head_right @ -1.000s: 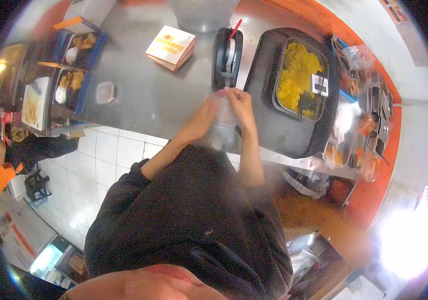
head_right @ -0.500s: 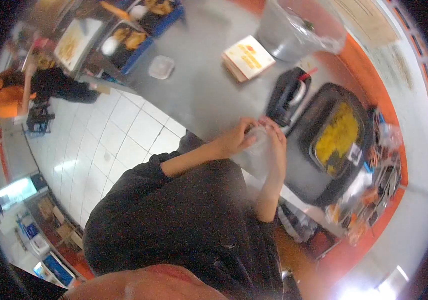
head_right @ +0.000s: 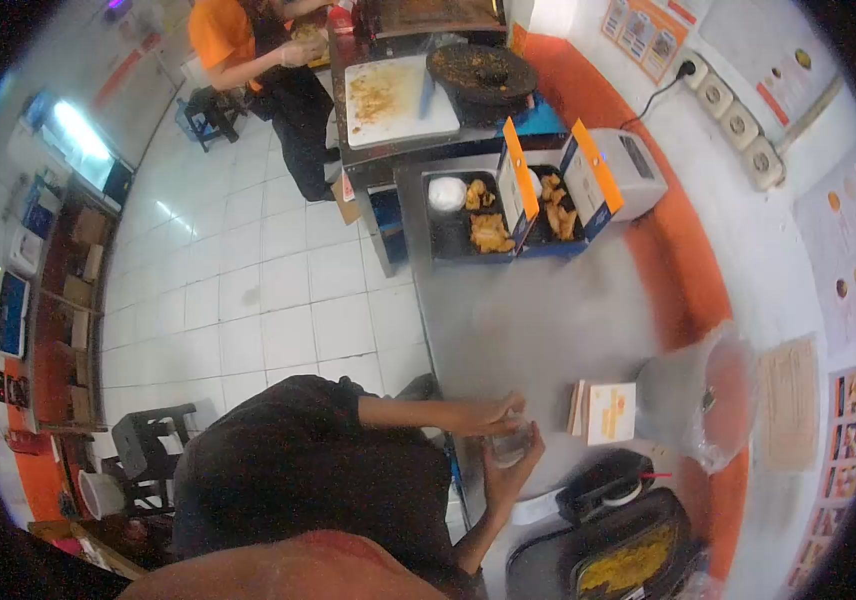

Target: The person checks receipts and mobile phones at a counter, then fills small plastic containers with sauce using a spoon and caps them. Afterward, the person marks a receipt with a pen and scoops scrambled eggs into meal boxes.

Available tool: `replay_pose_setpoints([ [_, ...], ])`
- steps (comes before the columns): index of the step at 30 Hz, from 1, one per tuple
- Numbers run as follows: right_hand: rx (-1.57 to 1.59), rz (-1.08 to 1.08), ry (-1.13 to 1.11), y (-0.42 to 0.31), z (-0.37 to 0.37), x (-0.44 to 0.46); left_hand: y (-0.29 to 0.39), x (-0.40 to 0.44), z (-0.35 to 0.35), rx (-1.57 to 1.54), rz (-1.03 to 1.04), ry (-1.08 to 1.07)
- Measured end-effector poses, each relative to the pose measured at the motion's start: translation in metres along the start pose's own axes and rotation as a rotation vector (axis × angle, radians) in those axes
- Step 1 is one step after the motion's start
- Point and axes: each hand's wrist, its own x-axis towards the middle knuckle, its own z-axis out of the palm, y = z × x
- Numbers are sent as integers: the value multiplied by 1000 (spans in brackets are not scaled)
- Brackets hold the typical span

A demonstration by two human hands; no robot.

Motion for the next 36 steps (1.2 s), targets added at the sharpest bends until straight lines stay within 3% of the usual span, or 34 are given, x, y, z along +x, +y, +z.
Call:
replay_pose_setpoints([
  [9,-211,14,-74,-5,29,28,-10,8,-37,-49,97,-36],
  [11,-66,78,-62,-10,36,31,-26,14,-39,-72,111,-41],
  [15,-114,52,-17,-3,47,36,-33,22,-49,-118,168,-49],
  [18,47,74,158,15,58,33,-41,29,-52,-141,210,-21],
  [22,-62,89,151,46,65,36,-40,35,-60,-103,96,-41],
  [24,-28,103,172,67,69,40,-6,27,-76,459,342,305],
  [26,-181,154,241,84,69,45,10,33,-98,765,378,622],
  [29,-299,64,301,78,67,56,-22,58,-126,900,225,758],
  [31,-377,70,273,72,62,50,-42,62,-138,804,-126,607],
  [32,-450,75,244,67,59,47,-50,63,-141,805,-125,611],
  [34,-496,47,261,56,51,33,-62,63,-143,838,-121,414],
  [36,-540,28,273,51,46,15,-70,62,-137,831,-70,454],
])
